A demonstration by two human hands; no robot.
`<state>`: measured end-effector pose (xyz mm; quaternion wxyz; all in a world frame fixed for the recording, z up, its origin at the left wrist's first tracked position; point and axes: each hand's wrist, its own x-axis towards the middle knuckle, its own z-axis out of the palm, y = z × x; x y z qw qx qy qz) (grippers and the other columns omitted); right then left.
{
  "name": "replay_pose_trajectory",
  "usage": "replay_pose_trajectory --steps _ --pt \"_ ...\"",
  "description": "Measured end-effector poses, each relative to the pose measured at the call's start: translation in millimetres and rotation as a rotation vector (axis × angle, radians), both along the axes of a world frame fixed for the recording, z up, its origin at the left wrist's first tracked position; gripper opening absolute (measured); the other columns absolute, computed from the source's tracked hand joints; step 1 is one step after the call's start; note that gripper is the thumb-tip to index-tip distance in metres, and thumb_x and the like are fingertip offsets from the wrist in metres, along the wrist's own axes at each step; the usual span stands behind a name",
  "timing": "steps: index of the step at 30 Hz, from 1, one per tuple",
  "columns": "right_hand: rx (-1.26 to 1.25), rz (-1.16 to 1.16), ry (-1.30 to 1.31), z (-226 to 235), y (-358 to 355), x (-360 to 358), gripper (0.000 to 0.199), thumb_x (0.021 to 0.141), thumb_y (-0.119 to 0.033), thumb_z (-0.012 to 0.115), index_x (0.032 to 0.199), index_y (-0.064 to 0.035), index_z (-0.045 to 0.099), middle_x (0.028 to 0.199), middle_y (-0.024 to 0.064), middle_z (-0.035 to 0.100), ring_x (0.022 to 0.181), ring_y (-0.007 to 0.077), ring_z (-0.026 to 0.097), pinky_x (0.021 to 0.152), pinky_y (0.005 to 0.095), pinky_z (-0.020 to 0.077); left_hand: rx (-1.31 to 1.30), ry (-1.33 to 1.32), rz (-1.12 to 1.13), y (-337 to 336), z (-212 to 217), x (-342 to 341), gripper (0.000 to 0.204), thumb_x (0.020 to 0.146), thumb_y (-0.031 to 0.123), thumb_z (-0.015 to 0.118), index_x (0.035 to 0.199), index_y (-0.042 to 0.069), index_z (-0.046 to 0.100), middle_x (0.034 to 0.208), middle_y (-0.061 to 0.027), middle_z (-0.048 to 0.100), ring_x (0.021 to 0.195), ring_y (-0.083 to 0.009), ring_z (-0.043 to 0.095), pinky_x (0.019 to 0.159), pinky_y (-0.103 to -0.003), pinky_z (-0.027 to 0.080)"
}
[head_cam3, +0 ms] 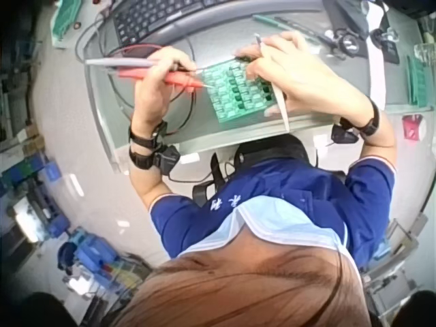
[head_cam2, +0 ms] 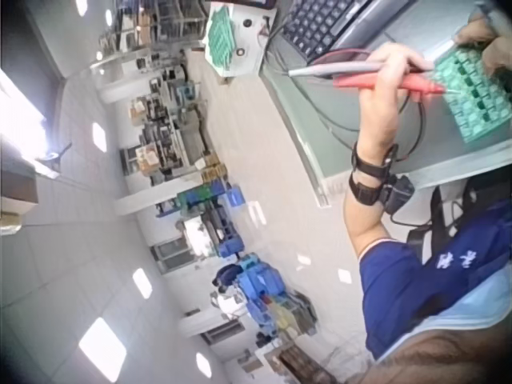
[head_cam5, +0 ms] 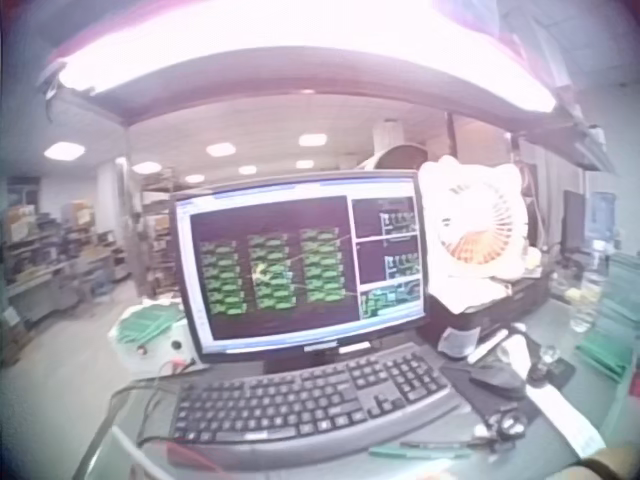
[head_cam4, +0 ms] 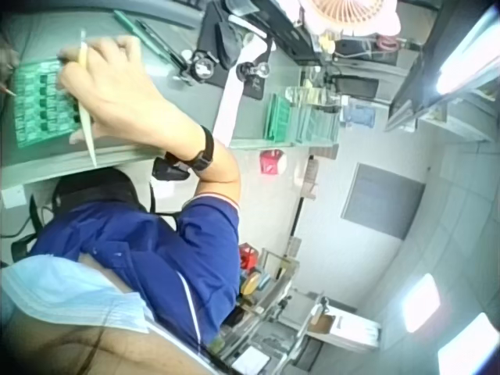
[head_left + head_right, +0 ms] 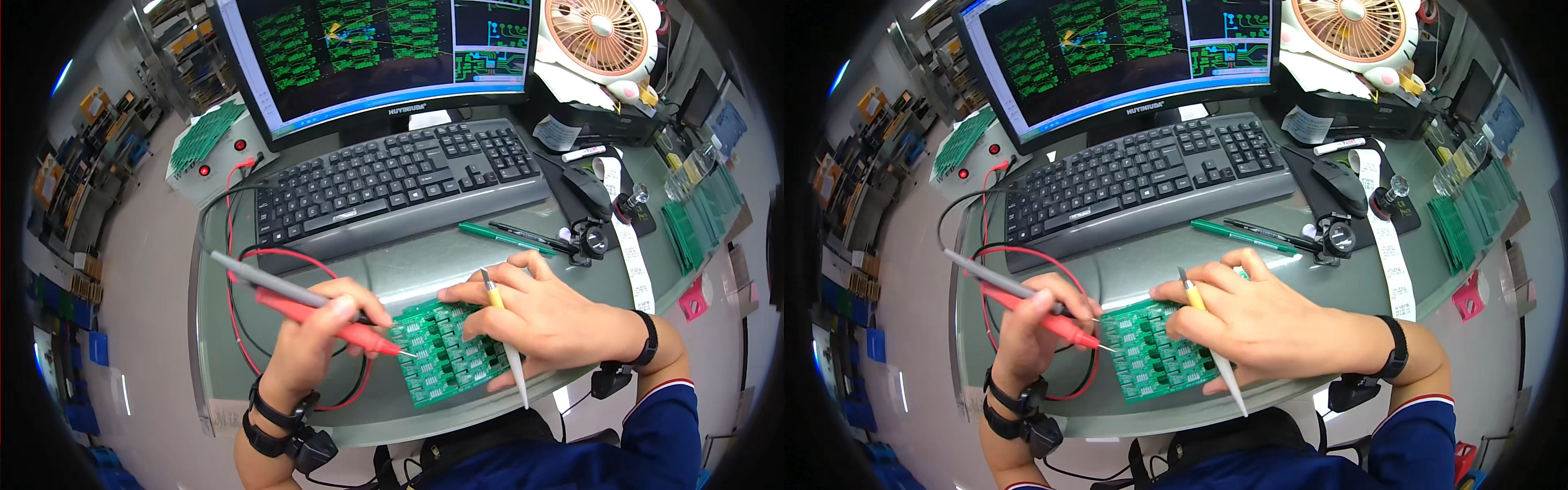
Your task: Using a multimeter to test electronic components on a printed circuit board.
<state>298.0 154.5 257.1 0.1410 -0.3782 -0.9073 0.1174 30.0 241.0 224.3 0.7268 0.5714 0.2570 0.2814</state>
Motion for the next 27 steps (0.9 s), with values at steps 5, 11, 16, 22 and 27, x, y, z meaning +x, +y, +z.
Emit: replay_pose_trajectory --steps 5,11,16,22,27 --pt "-0.034 0.011 0.222 -11.4 6.4 20.3 0.045 0.081 -0.043 0.071 0.103 -0.0060 0.057 0.103 0.0098 0.063 0.089 0.0232 0.061 0.083 0.0381 0.0409 0.340 -0.060 -0.233 3.0 -0.9 9.4 0.063 0.091 0.041 0.028 0.086 -0.005 0.071 0.079 -0.0179 0.067 0.078 -0.0282 0.064 0.079 -0.039 0.048" --pt "-0.353 0.108 0.681 -26.3 5.9 28.7 0.033 0.094 -0.025 0.057 0.114 0.0002 0.063 0.086 0.0119 0.062 0.078 0.0263 0.059 0.070 0.0371 0.0483 0.467 0.000 -0.626 -4.9 -0.3 17.6 0.057 0.089 0.037 0.029 0.100 0.001 0.072 0.099 -0.0114 0.071 0.113 -0.0317 0.061 0.108 -0.044 0.030" --pt "-0.394 0.065 0.722 -32.5 6.4 23.9 0.023 0.088 -0.006 0.063 0.111 -0.0001 0.064 0.087 0.0107 0.063 0.078 0.0227 0.061 0.070 0.0327 0.0496 0.627 0.170 -0.715 -4.3 3.6 22.8 0.047 0.087 0.030 0.035 0.100 0.004 0.071 0.099 -0.0070 0.071 0.116 -0.0251 0.061 0.108 -0.042 0.031" --pt "-0.646 -0.141 0.647 -26.5 0.7 21.3 0.016 0.087 -0.009 0.067 0.101 -0.0021 0.064 0.087 0.0082 0.065 0.076 0.0185 0.064 0.067 0.0310 0.0509 0.571 0.163 -0.705 -4.5 0.3 20.4 0.045 0.088 0.028 0.035 0.099 0.004 0.071 0.098 -0.0074 0.071 0.117 -0.0248 0.060 0.108 -0.042 0.033" --pt "-0.452 -0.075 0.682 -35.9 4.0 18.7 0.019 0.084 -0.017 0.073 0.092 -0.0035 0.063 0.083 0.0059 0.066 0.071 0.0154 0.065 0.060 0.0282 0.0492 0.570 0.173 -0.706 -3.8 0.4 20.3 0.044 0.089 0.027 0.034 0.099 0.004 0.071 0.097 -0.0074 0.070 0.118 -0.0246 0.060 0.109 -0.042 0.033"
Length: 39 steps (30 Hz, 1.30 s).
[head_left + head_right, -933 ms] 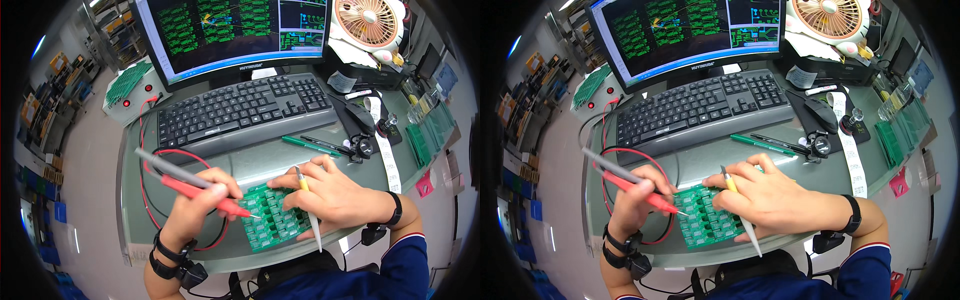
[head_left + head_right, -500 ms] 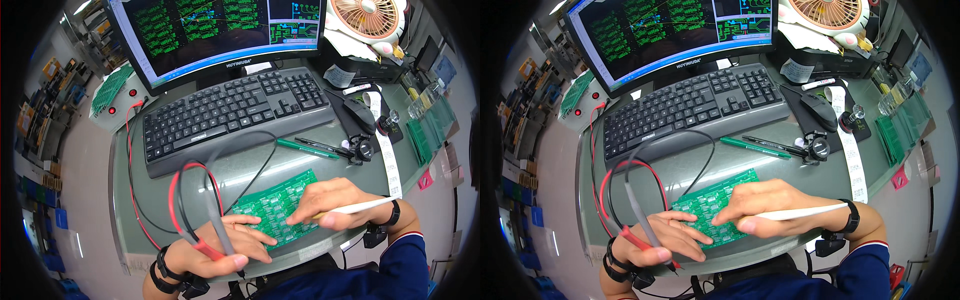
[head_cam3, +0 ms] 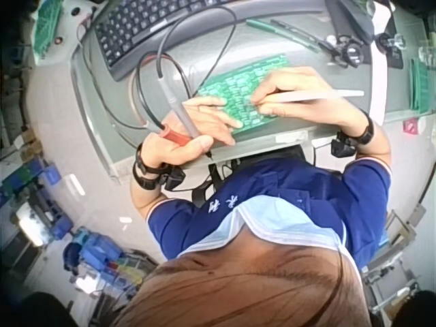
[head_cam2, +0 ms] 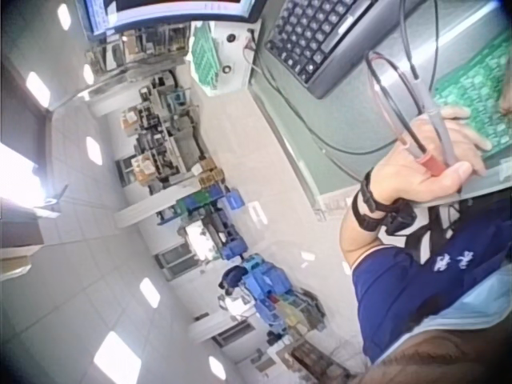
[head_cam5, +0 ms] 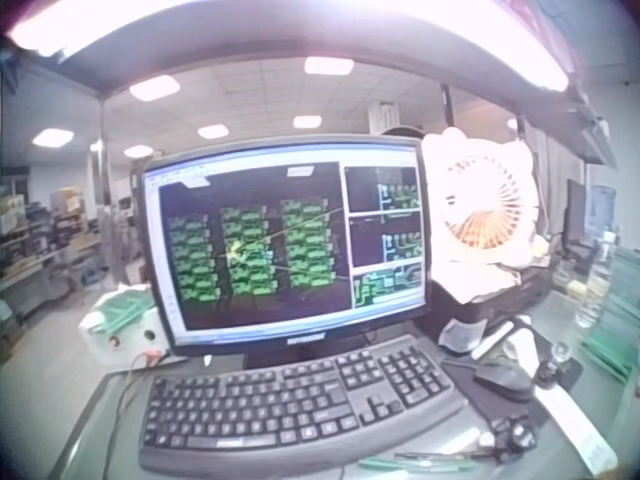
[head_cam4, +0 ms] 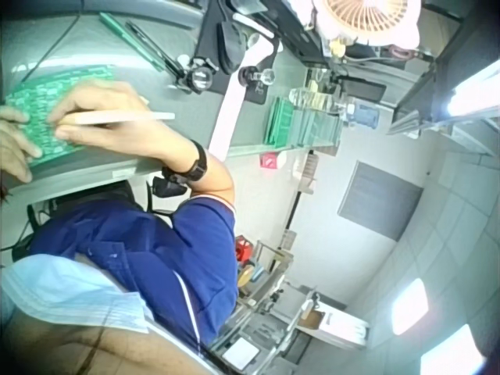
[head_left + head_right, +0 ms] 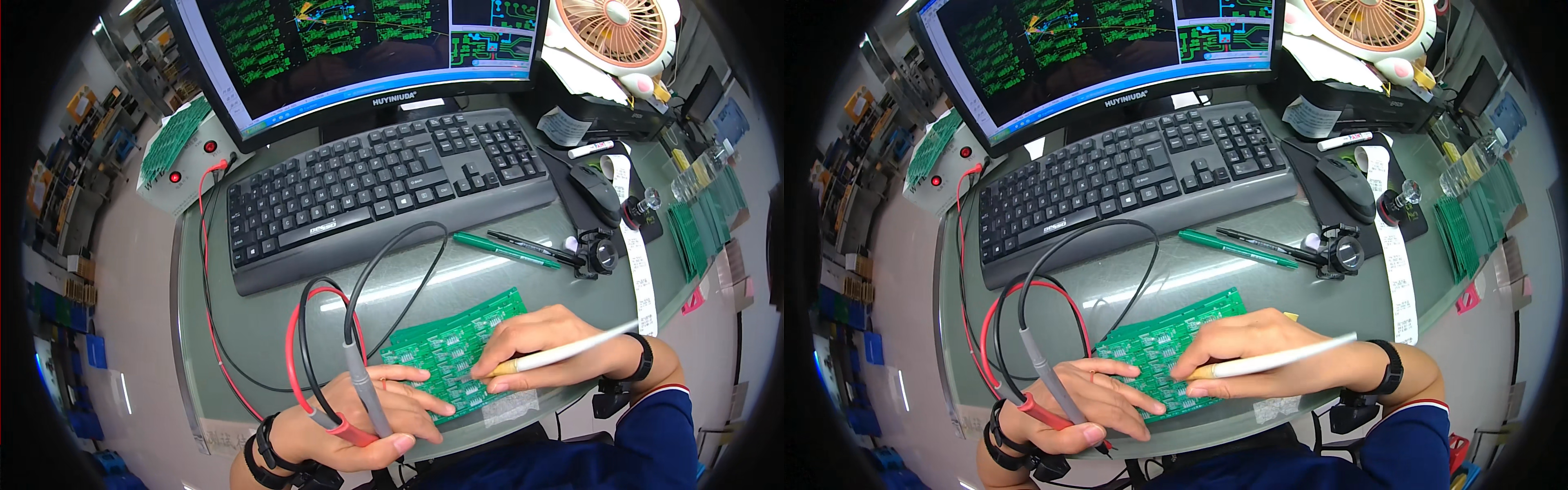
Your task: Using a multimeter to test electronic components on a printed circuit board.
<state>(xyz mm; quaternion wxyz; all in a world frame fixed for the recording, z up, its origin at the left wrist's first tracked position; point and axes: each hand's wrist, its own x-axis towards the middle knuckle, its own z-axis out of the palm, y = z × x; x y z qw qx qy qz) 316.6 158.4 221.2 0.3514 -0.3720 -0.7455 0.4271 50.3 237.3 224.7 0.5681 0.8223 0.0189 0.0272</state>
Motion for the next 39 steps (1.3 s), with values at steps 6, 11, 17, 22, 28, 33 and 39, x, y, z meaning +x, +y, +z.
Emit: replay_pose_trajectory --steps 6,11,17,22,28,33,39 --pt "-0.184 -0.104 -0.002 -0.2 -6.3 -0.5 0.021 0.084 -0.019 0.075 0.081 -0.0050 0.059 0.071 0.0014 0.063 0.058 0.0130 0.061 0.050 0.0254 0.0438 -0.006 -0.007 0.002 -0.1 0.1 -0.3 0.044 0.089 0.026 0.034 0.100 0.005 0.071 0.097 -0.0073 0.070 0.118 -0.0247 0.059 0.108 -0.043 0.034" --pt "-0.101 -0.096 -0.063 -0.1 -3.8 -2.3 0.022 0.084 -0.019 0.074 0.079 -0.0053 0.057 0.066 0.0011 0.060 0.055 0.0122 0.059 0.047 0.0270 0.0411 -0.013 -0.015 0.006 0.6 -2.4 -0.1 0.043 0.089 0.026 0.035 0.100 0.005 0.070 0.098 -0.0072 0.071 0.118 -0.0248 0.059 0.108 -0.043 0.034" --pt "-0.107 -0.096 -0.056 -0.1 -3.0 -4.5 0.024 0.084 -0.019 0.074 0.077 -0.0053 0.056 0.066 0.0016 0.058 0.054 0.0126 0.059 0.046 0.0276 0.0405 -0.023 -0.015 0.015 0.5 -2.8 -0.6 0.043 0.089 0.027 0.035 0.101 0.005 0.071 0.098 -0.0077 0.071 0.118 -0.0255 0.060 0.107 -0.043 0.035" --pt "-0.114 -0.099 -0.070 0.0 -3.1 -4.5 0.024 0.083 -0.019 0.074 0.077 -0.0056 0.055 0.065 0.0017 0.060 0.054 0.0132 0.059 0.046 0.0275 0.0413 -0.017 -0.020 0.016 0.3 -2.5 -0.4 0.043 0.089 0.026 0.035 0.101 0.005 0.070 0.098 -0.0076 0.071 0.118 -0.0253 0.060 0.107 -0.043 0.035" --pt "-0.102 -0.101 -0.072 -0.6 -3.3 -4.9 0.024 0.083 -0.019 0.074 0.077 -0.0057 0.055 0.064 0.0017 0.060 0.053 0.0139 0.060 0.046 0.0278 0.0418 -0.003 -0.027 0.009 0.0 -3.6 -0.9 0.042 0.090 0.025 0.035 0.101 0.005 0.070 0.098 -0.0072 0.071 0.118 -0.0249 0.059 0.107 -0.043 0.035" --pt "-0.132 -0.059 -0.093 3.9 0.2 -3.0 0.022 0.085 -0.019 0.072 0.079 -0.0055 0.055 0.068 0.0025 0.061 0.057 0.0155 0.061 0.049 0.0286 0.0431 -0.001 -0.017 0.012 -0.1 -3.4 -0.4 0.040 0.089 0.023 0.036 0.101 0.005 0.070 0.099 -0.0069 0.071 0.117 -0.0248 0.060 0.108 -0.043 0.035" --pt "0.044 0.015 0.055 -5.5 7.4 -2.8 0.018 0.087 -0.016 0.069 0.083 -0.0054 0.056 0.075 0.0025 0.063 0.061 0.0179 0.062 0.052 0.0281 0.0452 0.001 -0.029 0.018 0.5 -3.3 0.6 0.039 0.088 0.022 0.037 0.100 0.005 0.070 0.099 -0.0066 0.071 0.116 -0.0251 0.060 0.107 -0.043 0.035"
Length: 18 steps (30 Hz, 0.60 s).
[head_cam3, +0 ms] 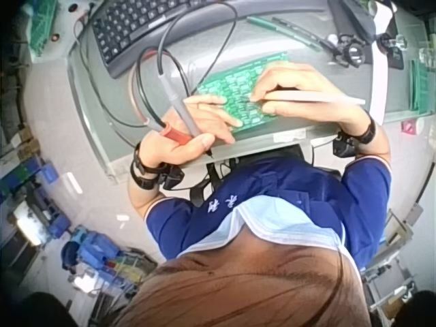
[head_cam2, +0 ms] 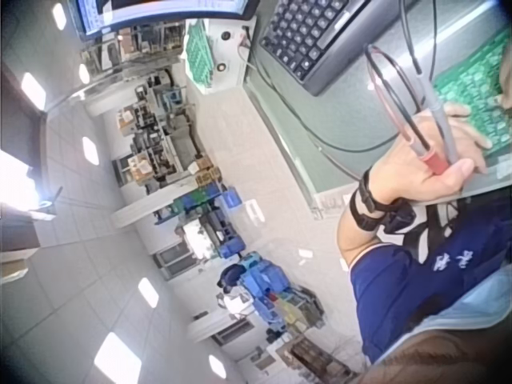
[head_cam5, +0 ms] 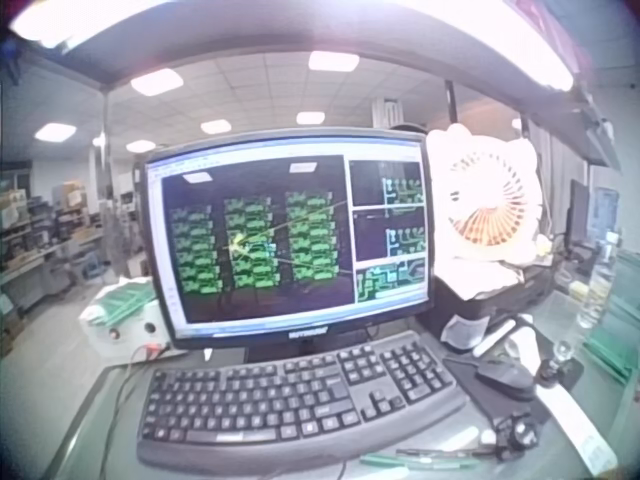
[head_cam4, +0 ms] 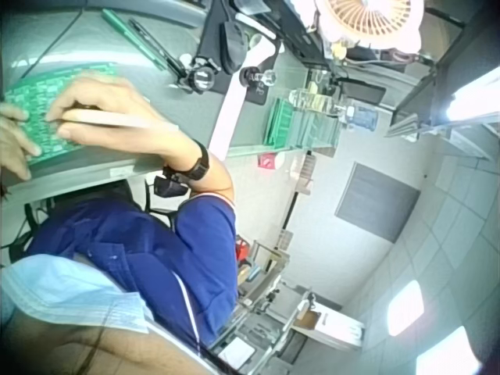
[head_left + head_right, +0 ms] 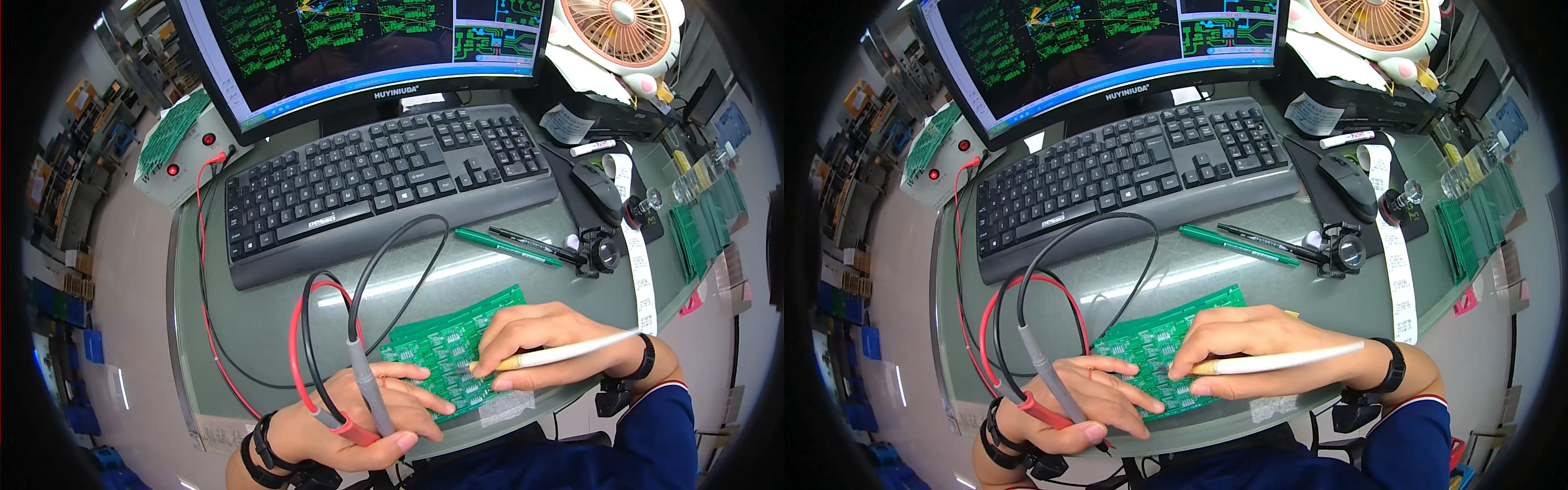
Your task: Using a multimeter to test electronic components on a printed circuit board.
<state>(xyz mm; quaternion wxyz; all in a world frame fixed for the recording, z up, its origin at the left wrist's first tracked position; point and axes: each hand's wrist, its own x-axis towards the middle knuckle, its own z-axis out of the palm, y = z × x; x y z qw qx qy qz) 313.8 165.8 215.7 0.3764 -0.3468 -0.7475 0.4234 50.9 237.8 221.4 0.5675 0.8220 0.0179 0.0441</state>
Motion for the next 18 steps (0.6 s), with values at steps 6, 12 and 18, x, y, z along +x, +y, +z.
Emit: replay_pose_trajectory --steps 6,12,18 --pt "-0.172 -0.030 -0.073 4.7 -11.2 3.8 0.019 0.084 -0.012 0.070 0.080 -0.0051 0.052 0.070 0.0019 0.059 0.055 0.0150 0.058 0.050 0.0273 0.0438 0.000 -0.010 0.015 -1.9 -0.5 -1.1 0.038 0.089 0.022 0.038 0.098 0.005 0.071 0.097 -0.0059 0.071 0.116 -0.0248 0.061 0.107 -0.043 0.035" --pt "-0.077 -0.012 -0.099 0.4 -11.7 2.7 0.021 0.084 -0.013 0.069 0.077 -0.0066 0.050 0.063 0.0029 0.054 0.050 0.0159 0.054 0.046 0.0297 0.0393 -0.002 -0.009 0.015 -2.9 0.2 -1.5 0.039 0.089 0.022 0.037 0.099 0.005 0.071 0.097 -0.0059 0.071 0.116 -0.0247 0.061 0.107 -0.043 0.036" --pt "-0.060 -0.010 -0.116 -0.2 -10.6 3.0 0.022 0.084 -0.014 0.068 0.076 -0.0075 0.050 0.060 0.0023 0.052 0.049 0.0176 0.053 0.045 0.0301 0.0393 -0.010 -0.003 0.015 -1.6 0.9 -1.1 0.039 0.089 0.022 0.037 0.099 0.004 0.071 0.097 -0.0064 0.071 0.116 -0.0249 0.061 0.107 -0.043 0.035"
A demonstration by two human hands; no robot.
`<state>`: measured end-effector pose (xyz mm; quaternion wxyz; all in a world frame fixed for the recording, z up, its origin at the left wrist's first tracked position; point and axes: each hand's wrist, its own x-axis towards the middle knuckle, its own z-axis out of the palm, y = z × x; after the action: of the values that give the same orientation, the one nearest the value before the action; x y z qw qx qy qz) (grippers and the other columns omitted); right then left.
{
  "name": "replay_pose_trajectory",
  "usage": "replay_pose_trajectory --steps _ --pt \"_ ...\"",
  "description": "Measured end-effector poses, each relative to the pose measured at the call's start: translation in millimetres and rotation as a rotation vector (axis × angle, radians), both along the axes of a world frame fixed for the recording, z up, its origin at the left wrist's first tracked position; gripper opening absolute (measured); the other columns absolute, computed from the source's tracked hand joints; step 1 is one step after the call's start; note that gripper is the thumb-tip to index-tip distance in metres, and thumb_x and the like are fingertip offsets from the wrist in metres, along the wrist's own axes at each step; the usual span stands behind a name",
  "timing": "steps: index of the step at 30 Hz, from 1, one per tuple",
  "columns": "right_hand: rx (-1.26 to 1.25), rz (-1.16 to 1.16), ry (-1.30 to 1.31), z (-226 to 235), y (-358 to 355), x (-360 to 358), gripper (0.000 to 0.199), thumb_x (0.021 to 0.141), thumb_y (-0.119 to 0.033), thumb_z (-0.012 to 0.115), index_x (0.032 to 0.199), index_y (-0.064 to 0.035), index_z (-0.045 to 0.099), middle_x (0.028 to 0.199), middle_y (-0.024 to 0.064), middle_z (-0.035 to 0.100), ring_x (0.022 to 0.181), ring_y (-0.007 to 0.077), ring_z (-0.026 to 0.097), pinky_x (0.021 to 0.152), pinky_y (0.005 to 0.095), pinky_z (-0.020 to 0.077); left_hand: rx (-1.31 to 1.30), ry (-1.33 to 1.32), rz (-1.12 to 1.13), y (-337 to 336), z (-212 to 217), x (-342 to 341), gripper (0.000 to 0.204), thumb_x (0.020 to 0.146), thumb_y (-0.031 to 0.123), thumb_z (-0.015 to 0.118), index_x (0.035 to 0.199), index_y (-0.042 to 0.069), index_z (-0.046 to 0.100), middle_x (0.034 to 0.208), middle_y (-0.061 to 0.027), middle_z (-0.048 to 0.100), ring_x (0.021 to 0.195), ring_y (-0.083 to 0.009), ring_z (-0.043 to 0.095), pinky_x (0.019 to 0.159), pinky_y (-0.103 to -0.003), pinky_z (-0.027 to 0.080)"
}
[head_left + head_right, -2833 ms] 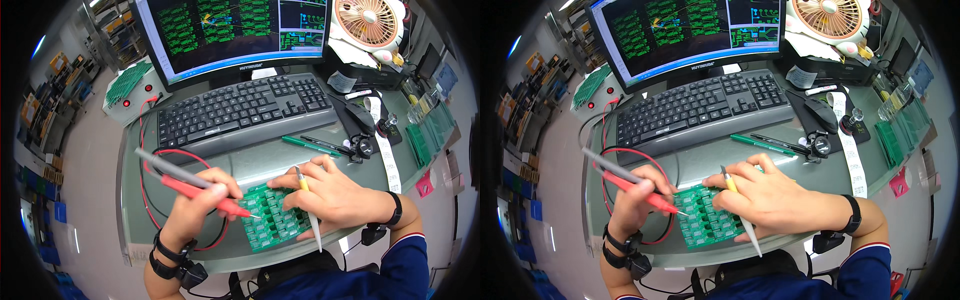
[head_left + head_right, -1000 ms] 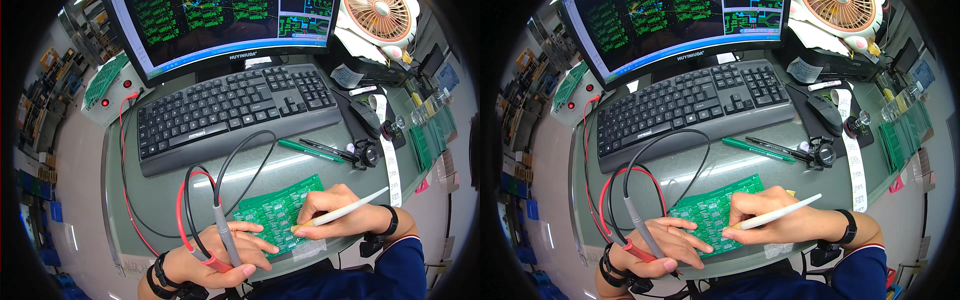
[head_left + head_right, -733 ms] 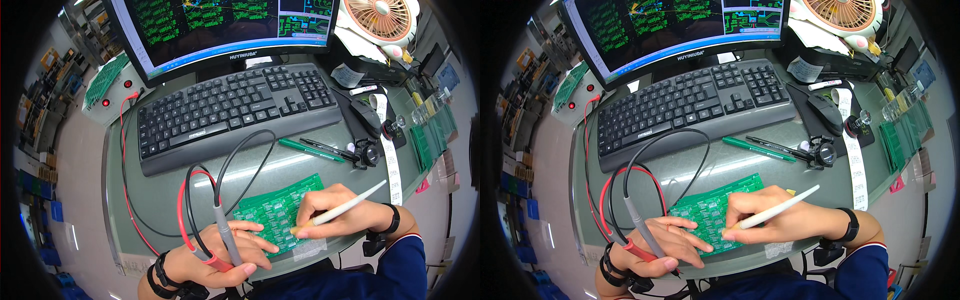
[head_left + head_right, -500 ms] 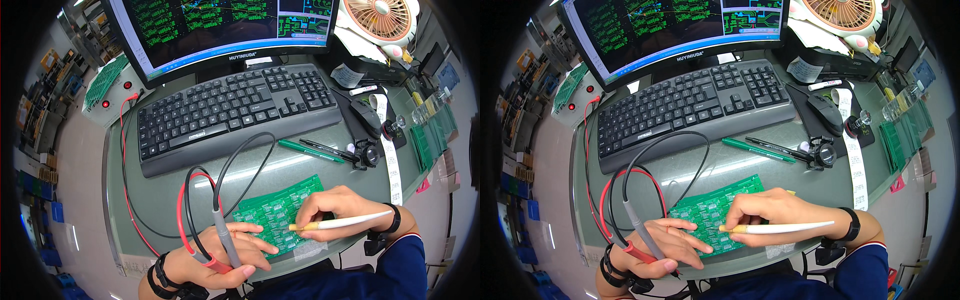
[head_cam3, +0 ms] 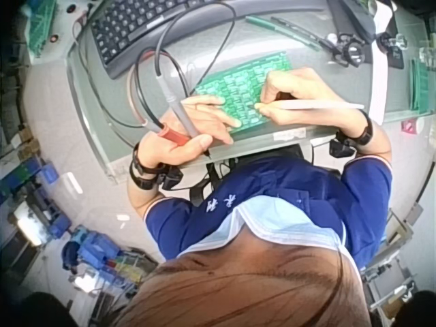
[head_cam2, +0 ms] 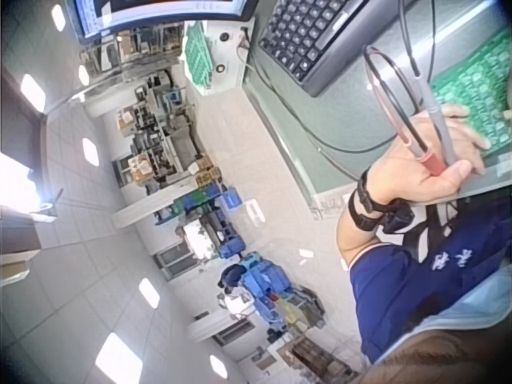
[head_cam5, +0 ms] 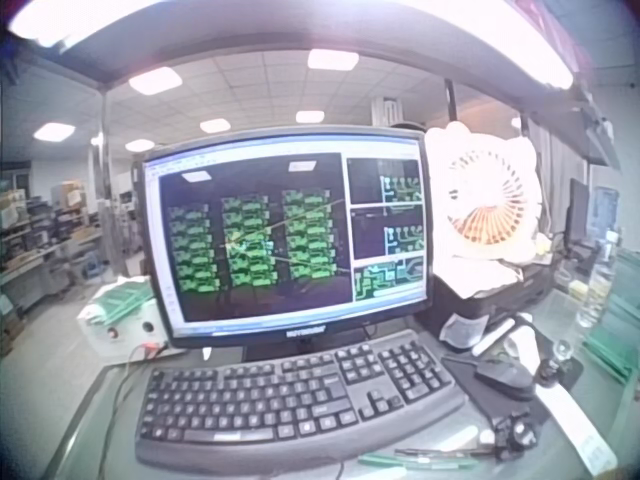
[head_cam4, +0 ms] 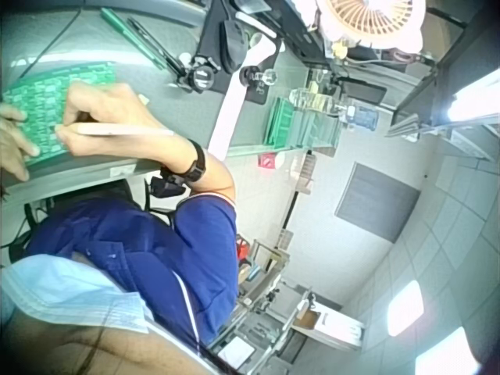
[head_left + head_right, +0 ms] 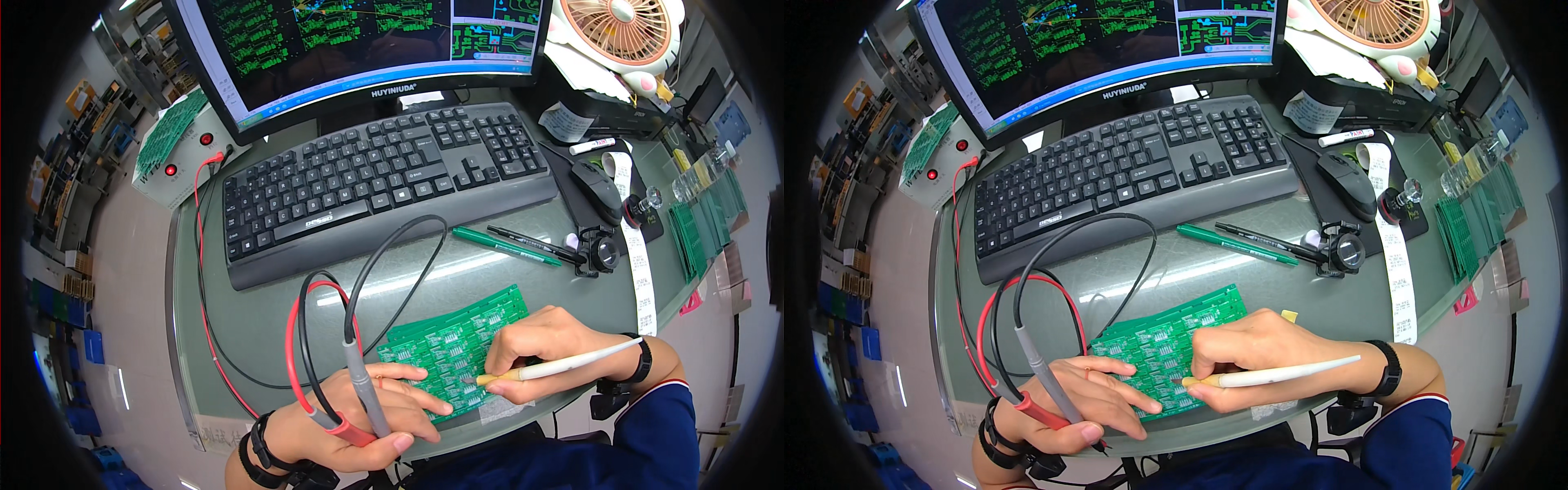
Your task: Using a multimeter to test electronic components on a printed circuit board.
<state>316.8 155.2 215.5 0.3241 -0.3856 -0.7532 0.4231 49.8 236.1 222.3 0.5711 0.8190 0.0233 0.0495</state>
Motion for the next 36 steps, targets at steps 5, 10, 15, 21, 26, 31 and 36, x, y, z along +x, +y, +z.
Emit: replay_pose_trajectory --steps 5,10,15,21,26,31,36 --pt "0.007 0.007 -0.004 0.8 1.0 0.0 0.022 0.085 -0.015 0.068 0.076 -0.0074 0.049 0.060 0.0025 0.052 0.050 0.0179 0.053 0.045 0.0306 0.0394 -0.003 0.002 0.001 0.4 0.6 0.7 0.039 0.089 0.022 0.037 0.098 0.004 0.071 0.097 -0.0068 0.071 0.116 -0.0252 0.061 0.107 -0.043 0.035" --pt "-0.001 0.007 -0.008 2.1 1.0 -0.5 0.022 0.085 -0.015 0.068 0.076 -0.0074 0.050 0.061 0.0026 0.053 0.050 0.0181 0.054 0.045 0.0307 0.0392 -0.011 0.005 0.005 0.2 0.9 0.0 0.039 0.088 0.022 0.038 0.098 0.004 0.071 0.096 -0.0070 0.071 0.116 -0.0252 0.061 0.107 -0.043 0.035" --pt "-0.003 0.008 -0.007 3.0 1.0 -0.7 0.021 0.086 -0.015 0.068 0.076 -0.0071 0.050 0.062 0.0027 0.053 0.050 0.0179 0.054 0.046 0.0306 0.0392 -0.010 0.007 0.005 0.0 -0.3 -0.3 0.039 0.088 0.022 0.038 0.098 0.005 0.071 0.096 -0.0071 0.071 0.116 -0.0253 0.061 0.107 -0.043 0.035" --pt "-0.168 0.031 -0.029 12.2 3.6 3.2 0.021 0.088 -0.019 0.068 0.080 -0.0065 0.053 0.066 0.0033 0.056 0.056 0.0168 0.057 0.050 0.0299 0.0413 -0.016 0.008 -0.002 1.3 -0.1 0.0 0.039 0.088 0.022 0.038 0.100 0.005 0.070 0.097 -0.0070 0.071 0.116 -0.0252 0.060 0.107 -0.043 0.035" --pt "-0.262 0.099 -0.036 15.7 10.0 8.3 0.018 0.089 -0.021 0.068 0.086 -0.0064 0.058 0.075 0.0042 0.061 0.065 0.0167 0.061 0.055 0.0295 0.0444 -0.008 -0.001 0.009 0.3 -3.1 0.4 0.037 0.089 0.020 0.038 0.098 0.006 0.070 0.099 -0.0065 0.071 0.115 -0.0242 0.061 0.106 -0.042 0.036" --pt "-0.280 0.157 -0.035 15.3 17.2 12.2 0.018 0.091 -0.022 0.066 0.089 -0.0060 0.059 0.076 0.0039 0.063 0.067 0.0153 0.062 0.057 0.0294 0.0453 -0.007 -0.016 0.033 -0.7 -2.6 1.8 0.036 0.090 0.020 0.038 0.097 0.006 0.071 0.098 -0.0058 0.072 0.113 -0.0240 0.062 0.105 -0.042 0.037" --pt "-0.337 0.191 -0.030 16.7 20.7 12.8 0.018 0.091 -0.022 0.066 0.090 -0.0056 0.058 0.077 0.0035 0.065 0.069 0.0137 0.064 0.058 0.0288 0.0461 -0.015 -0.014 0.036 -0.6 -2.4 1.6 0.036 0.090 0.020 0.038 0.097 0.006 0.070 0.098 -0.0060 0.072 0.112 -0.0241 0.063 0.105 -0.042 0.037"
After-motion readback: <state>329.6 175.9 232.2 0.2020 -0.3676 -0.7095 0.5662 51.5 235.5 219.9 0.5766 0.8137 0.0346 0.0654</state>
